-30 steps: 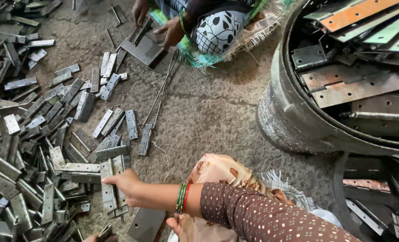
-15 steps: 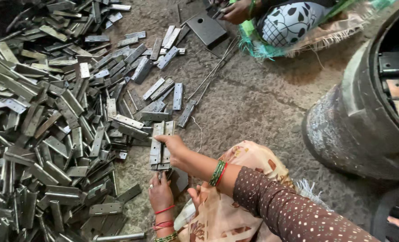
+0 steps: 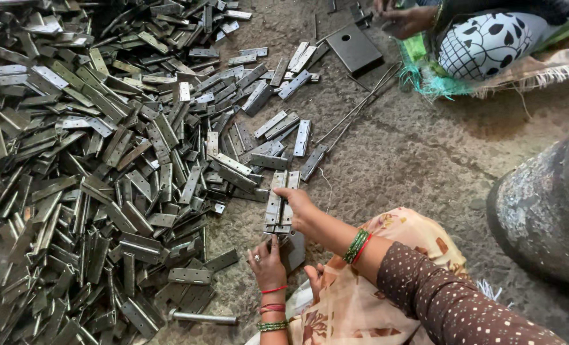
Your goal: The person sits on the floor and assembles metal hinge components by hand. They pick up individual hinge parts from a large pile, align them, and insert pins to form complete hinges, then place the assembled units into a nearby container.
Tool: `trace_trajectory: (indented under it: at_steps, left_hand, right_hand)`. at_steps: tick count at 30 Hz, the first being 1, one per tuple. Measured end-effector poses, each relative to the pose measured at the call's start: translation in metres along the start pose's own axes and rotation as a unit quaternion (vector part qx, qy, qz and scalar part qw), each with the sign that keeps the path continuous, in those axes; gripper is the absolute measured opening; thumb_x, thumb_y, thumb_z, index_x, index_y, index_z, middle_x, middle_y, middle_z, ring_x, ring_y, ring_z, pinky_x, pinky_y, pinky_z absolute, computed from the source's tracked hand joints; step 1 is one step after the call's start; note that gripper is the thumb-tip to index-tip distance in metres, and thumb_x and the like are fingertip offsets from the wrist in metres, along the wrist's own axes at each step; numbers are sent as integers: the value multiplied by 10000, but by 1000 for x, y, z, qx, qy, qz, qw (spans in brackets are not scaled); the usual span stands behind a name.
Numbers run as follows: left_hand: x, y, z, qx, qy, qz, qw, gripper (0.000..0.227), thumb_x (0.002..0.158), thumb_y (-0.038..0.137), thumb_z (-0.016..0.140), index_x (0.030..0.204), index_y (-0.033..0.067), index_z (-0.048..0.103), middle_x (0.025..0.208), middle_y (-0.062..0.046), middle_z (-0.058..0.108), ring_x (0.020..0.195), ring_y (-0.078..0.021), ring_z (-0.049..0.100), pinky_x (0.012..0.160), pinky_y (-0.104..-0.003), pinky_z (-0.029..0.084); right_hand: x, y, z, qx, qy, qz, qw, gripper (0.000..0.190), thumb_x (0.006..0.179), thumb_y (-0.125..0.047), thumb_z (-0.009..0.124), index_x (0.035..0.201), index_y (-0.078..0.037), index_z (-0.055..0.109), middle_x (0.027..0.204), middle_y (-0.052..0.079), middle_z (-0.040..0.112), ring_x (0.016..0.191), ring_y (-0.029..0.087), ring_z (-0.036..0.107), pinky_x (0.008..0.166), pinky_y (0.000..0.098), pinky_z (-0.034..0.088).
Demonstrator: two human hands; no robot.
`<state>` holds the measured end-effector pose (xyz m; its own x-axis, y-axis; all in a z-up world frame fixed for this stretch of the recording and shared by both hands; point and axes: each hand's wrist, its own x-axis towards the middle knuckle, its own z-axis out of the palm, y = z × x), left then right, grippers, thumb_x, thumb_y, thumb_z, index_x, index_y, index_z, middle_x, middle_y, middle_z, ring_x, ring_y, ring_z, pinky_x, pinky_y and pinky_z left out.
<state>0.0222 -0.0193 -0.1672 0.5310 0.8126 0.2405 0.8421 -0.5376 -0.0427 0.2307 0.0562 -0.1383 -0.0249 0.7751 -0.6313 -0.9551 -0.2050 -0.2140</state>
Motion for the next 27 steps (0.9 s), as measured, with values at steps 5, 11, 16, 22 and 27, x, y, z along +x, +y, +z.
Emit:
trace_trajectory:
  at_steps: [5, 11, 16, 22, 27]
  left_hand:
    - [4, 1, -6, -23, -10, -1, 1000, 530, 860, 100, 542, 1376, 197, 613, 1279, -81, 581, 1222, -311, 520, 1168, -575, 320]
    - [6, 2, -13, -35, 56, 11, 998, 519, 882, 108, 542, 1371, 247, 648, 1245, -71, 636, 1081, -291, 631, 1091, -521, 431]
    - [13, -8, -26, -1, 64, -35, 997, 524, 902, 95, 536, 1396, 225, 650, 1387, -76, 617, 1029, -296, 644, 878, -434, 516]
    - [1, -14, -17, 74, 62, -52, 994, 578, 920, 136, 585, 1496, 161, 552, 1489, -73, 577, 1142, -264, 623, 917, -422, 514]
    - [-4, -18, 2, -2, -37, -42, 998, 641, 860, 357, 680, 1459, 213, 499, 1431, -126, 546, 1302, -329, 530, 1057, -534, 419]
  right_hand:
    - [7, 2, -5, -14, 7, -16, 1000, 163, 878, -178, 725, 989, -61, 703, 789, 88, 718, 652, 266, 696, 618, 473, 613]
    - [19, -3, -15, -10, -8, -8, 1000, 152, 889, -174, 726, 964, -53, 675, 774, 94, 688, 645, 278, 687, 630, 485, 616]
    - [17, -16, -9, -31, 18, -22, 999, 142, 915, -144, 687, 1014, -45, 671, 826, 85, 702, 715, 256, 718, 668, 465, 634]
    - [13, -38, -21, -2, 1, -48, 999, 186, 910, -143, 684, 1080, -70, 672, 893, 87, 729, 777, 266, 730, 730, 492, 634]
    - [21, -51, -17, 17, -4, -93, 996, 221, 907, -136, 688, 1118, -70, 670, 959, 95, 734, 839, 287, 735, 786, 515, 627]
